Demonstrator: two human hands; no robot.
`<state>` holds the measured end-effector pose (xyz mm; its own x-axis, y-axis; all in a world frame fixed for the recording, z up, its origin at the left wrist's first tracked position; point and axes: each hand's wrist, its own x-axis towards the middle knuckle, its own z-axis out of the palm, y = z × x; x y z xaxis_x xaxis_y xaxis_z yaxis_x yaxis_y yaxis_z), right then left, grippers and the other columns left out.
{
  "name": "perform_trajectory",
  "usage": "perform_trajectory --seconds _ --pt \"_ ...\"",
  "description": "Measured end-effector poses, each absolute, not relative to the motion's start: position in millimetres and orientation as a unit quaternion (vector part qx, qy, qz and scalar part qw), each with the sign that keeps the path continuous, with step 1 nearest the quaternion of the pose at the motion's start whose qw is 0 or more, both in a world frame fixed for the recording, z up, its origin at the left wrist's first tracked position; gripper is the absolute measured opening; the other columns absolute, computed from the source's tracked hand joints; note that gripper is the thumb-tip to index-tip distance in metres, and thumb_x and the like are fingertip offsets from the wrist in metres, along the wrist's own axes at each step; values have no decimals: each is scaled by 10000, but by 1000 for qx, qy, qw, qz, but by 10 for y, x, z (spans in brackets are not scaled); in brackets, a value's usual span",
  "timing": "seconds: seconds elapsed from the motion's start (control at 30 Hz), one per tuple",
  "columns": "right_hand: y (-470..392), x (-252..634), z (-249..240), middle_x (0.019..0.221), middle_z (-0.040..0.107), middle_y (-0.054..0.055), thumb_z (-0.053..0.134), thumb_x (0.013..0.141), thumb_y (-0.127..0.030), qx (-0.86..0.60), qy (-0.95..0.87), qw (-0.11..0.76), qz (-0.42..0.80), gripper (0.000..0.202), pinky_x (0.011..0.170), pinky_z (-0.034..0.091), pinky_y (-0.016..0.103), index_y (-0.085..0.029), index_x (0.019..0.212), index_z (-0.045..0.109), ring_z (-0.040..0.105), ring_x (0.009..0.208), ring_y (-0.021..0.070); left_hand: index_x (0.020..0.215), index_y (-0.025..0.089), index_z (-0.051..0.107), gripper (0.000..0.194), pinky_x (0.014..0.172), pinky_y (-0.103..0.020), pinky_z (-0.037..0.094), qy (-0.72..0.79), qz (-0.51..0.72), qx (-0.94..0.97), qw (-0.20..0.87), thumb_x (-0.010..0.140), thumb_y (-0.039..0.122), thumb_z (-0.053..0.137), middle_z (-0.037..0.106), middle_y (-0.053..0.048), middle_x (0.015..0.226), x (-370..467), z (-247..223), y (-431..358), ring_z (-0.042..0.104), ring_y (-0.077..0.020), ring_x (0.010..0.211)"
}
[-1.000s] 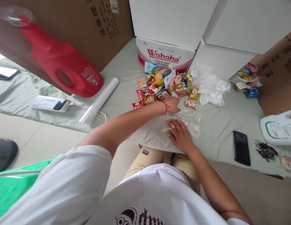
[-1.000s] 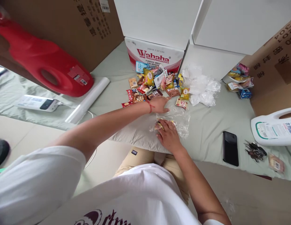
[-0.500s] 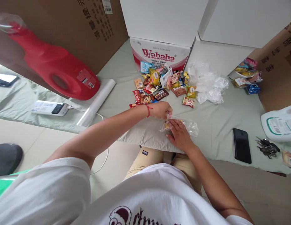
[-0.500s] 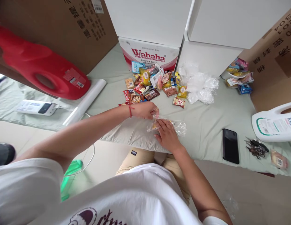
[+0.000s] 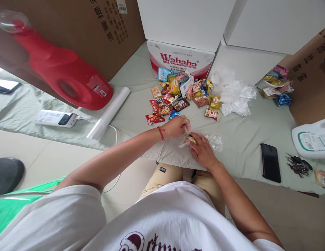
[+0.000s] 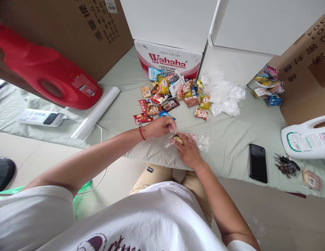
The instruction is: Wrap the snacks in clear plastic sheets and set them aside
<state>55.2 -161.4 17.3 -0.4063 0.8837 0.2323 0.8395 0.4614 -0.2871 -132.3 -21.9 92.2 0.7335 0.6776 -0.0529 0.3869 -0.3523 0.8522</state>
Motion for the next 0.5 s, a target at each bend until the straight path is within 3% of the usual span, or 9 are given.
perform_trajectory --seconds 0.17,0.23,0.3,0.4,0.5 --pt "-1633 473 185 1580 472 108 515 971 -108 -541 -832 116 32 618 1228 231 659 -379 1526 538 404 1450 323 956 162 709 333 670 -268 465 366 152 767 505 670 73 566 644 -6 788 -1257 905 -229 559 -152 682" --pt "-1641 444 178 1575 481 106 522 968 -110 -549 -829 105 26 610 1219 222 681 -397 1505 559 408 1448 329 1125 166 677 406 750 -294 523 376 163 765 497 721 146 639 686 -42 997 -1230 901 -248 624 -174 795" --pt "-1652 424 168 1564 493 112 524 969 -112 -556 -825 99 17 590 1212 219 695 -394 1485 580 406 1451 333 1302 184 618 636 925 -391 549 394 184 781 447 694 263 787 631 -107 1268 -1222 879 -277 648 -265 1057" --pt "-1667 409 162 1577 485 118 525 956 -91 -556 -826 96 11 581 1216 214 699 -362 1462 610 385 1472 335 1517 229 475 1120 1176 -556 397 410 222 796 385 507 294 954 395 -175 1566 -1249 789 -367 403 -429 1453" --pt "-1669 405 170 1593 477 95 519 950 -74 -556 -825 104 16 591 1216 208 706 -379 1447 620 392 1473 329 1595 268 376 1225 1235 -566 327 432 264 772 384 503 165 920 244 -169 1660 -1302 639 -512 262 -440 1545"
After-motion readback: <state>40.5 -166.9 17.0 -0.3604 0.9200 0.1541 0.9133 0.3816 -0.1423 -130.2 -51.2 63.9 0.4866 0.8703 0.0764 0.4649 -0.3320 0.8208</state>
